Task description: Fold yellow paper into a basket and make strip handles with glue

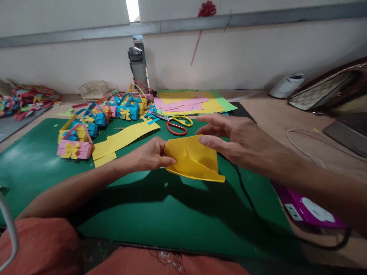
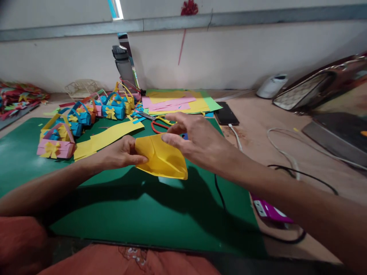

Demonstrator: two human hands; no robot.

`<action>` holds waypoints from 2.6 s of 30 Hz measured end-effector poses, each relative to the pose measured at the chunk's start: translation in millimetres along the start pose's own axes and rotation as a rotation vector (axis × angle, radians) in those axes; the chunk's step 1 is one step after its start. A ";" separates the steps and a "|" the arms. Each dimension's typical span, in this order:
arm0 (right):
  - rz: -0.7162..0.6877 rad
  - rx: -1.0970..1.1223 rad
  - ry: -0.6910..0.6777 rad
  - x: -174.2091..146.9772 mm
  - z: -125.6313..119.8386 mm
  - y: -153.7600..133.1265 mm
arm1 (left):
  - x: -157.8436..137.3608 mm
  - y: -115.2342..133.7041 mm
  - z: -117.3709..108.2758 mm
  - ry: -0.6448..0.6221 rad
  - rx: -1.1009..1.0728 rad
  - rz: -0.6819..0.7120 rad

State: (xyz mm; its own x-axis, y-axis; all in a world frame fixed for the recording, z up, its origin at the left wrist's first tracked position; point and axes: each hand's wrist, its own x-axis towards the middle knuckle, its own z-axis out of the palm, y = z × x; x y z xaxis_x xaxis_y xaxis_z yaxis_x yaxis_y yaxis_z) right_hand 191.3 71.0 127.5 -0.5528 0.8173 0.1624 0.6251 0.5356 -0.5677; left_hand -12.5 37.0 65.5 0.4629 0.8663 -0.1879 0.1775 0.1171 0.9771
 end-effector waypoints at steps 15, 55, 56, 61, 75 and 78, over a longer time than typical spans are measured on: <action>0.163 0.279 0.022 -23.5 31.5 18.6 | 4.5 -10.1 4.7 -0.011 -0.010 -0.106; -0.186 -0.620 -0.451 19.5 38.5 -34.9 | 5.0 -16.2 13.6 0.075 0.284 0.040; -0.183 -0.625 -0.452 19.9 39.2 -36.4 | 5.1 -16.1 14.5 0.099 0.288 0.045; -0.176 -0.612 -0.470 20.6 43.7 -39.5 | 4.2 -14.3 13.9 0.135 0.326 0.042; -0.223 -0.656 -0.432 12.7 47.8 -41.0 | 9.8 -26.2 3.9 0.206 0.597 0.108; -0.246 -0.682 -0.418 12.6 49.5 -42.6 | 9.4 -26.7 3.2 0.216 0.638 0.111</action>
State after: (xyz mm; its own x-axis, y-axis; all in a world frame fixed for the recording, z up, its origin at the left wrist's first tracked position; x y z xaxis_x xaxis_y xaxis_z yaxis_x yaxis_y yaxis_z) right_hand 130.5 48.0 113.8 -0.7919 0.5862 -0.1710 0.5819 0.8093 0.0793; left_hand -10.1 40.4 37.3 0.3362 0.9418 -0.0015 0.6472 -0.2299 0.7268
